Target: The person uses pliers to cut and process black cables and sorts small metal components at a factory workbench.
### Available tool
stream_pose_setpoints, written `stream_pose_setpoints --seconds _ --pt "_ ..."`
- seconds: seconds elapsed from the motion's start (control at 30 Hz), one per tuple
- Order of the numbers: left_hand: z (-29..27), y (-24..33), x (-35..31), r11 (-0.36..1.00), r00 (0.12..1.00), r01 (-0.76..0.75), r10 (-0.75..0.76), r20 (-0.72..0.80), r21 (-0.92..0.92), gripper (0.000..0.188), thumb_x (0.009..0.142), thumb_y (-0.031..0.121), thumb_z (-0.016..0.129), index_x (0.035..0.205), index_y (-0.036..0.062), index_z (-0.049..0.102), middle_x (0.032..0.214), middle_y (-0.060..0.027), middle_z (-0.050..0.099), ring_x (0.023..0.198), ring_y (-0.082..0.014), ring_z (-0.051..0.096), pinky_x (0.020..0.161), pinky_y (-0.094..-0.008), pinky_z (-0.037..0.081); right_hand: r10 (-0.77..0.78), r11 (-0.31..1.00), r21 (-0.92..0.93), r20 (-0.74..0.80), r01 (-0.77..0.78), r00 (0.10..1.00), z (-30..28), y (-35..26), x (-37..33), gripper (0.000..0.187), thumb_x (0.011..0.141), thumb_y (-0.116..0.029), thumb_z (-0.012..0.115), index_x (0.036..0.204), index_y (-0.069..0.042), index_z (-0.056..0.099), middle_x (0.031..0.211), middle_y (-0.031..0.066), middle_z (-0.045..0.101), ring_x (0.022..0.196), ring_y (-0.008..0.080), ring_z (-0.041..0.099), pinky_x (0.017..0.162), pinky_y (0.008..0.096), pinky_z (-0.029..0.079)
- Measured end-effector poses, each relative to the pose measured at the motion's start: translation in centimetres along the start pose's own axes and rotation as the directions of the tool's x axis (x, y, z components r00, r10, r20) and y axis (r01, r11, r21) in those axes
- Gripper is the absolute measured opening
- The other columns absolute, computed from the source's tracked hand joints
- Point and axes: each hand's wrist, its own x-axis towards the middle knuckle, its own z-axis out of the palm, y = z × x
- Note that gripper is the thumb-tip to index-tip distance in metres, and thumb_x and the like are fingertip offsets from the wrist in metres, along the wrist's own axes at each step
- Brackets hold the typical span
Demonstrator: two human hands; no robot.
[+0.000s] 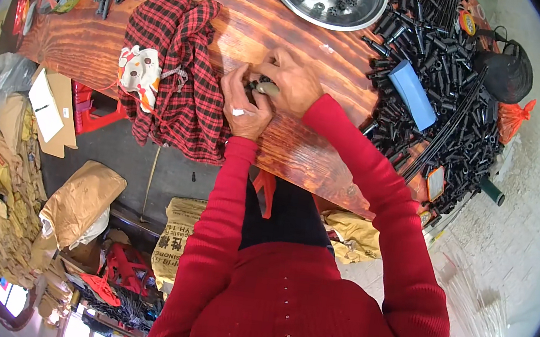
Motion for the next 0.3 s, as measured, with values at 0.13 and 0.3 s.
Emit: stream_pose_setpoints --seconds 0.13,0.3 --pt "0.00 0.02 0.08 0.999 1.000 0.022 -0.022 0.007 -0.029 0.049 0.078 0.002 0.055 0.126 0.0005 0.051 0.115 -0.0209 0.052 0.104 -0.0390 0.055 0.087 -0.0426 0.050 0.054 0.998 0.024 -0.021 -0.054 0.998 0.68 0.78 0.28 0.024 0.078 -0.018 0.072 0.099 -0.009 0.067 0.098 0.0117 0.058 0.089 0.0312 0.062 0.073 0.0405 0.051" --pt "0.00 -0.33 -0.05 1.000 1.000 0.019 -0.019 0.018 -0.002 0.050 0.076 0.002 0.054 0.126 0.0011 0.051 0.116 -0.0206 0.052 0.106 -0.0380 0.054 0.092 -0.0437 0.047 0.176 0.969 0.173 0.033 -0.179 0.984 0.55 0.75 0.66 0.026 0.076 -0.018 0.073 0.098 -0.005 0.066 0.098 0.0155 0.057 0.090 0.0298 0.063 0.075 0.0393 0.052"
